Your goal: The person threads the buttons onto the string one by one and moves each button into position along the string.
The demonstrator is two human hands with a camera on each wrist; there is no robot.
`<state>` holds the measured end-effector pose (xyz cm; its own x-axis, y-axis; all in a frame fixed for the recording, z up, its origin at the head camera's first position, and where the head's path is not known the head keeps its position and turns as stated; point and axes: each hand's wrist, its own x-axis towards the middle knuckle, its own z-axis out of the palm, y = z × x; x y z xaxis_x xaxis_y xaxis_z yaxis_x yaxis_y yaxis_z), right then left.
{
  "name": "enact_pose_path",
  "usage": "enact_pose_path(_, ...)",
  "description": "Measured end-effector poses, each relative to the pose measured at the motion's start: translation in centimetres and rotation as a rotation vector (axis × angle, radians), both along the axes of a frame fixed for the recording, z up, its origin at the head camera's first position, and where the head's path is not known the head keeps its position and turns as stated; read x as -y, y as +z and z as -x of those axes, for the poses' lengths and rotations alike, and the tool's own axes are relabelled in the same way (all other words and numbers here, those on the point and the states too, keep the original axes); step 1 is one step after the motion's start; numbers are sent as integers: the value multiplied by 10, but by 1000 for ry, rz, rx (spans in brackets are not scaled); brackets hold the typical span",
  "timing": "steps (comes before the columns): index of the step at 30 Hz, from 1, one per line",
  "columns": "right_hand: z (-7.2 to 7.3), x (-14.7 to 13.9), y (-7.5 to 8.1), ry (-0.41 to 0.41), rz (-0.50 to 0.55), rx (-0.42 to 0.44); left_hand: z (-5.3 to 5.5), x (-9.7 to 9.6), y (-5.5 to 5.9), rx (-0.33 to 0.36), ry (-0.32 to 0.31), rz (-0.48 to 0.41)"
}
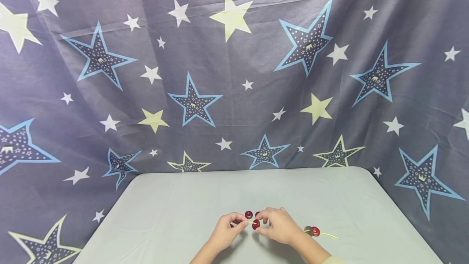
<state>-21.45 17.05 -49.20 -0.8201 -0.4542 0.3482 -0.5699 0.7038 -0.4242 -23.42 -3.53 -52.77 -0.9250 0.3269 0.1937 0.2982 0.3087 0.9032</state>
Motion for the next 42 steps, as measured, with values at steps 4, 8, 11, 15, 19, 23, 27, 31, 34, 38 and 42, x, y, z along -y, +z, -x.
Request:
enact_pose_path(4,0,-2,1,13,10,9,0,1,0,10,2,4)
enact_pose_path(8,1,-5,-1,31,42,38,-1,1,1,17,5,9)
enact_pose_path(11,1,-7,-2,30,64,70,-1,2,2,25,5,12)
enact_pose_path(15,1,-10,-2,13,60,106,-2,2,3,37,1,21)
enact_pose_path(19,1,-11,-3,9,52,111,-2,3,4,49,-7,25)
enact_pose_path(23,1,-12,-3,16,59,104,-2,3,4,53,-14,21)
enact_pose_path(27,0,-14,-3,10,56,109,-2,3,4,55,-22,16)
enact_pose_path(31,-1,-15,-3,10,51,120,-4,3,4,66,-26,7)
enact_pose_path(34,-2,-17,-3,13,52,125,-4,2,4,74,-28,0)
enact_pose_path(38,-3,-18,-2,6,48,129,-4,2,3,77,-28,-1)
enact_pose_path(42,-4,-19,-2,3,44,126,-3,3,2,74,-22,9)
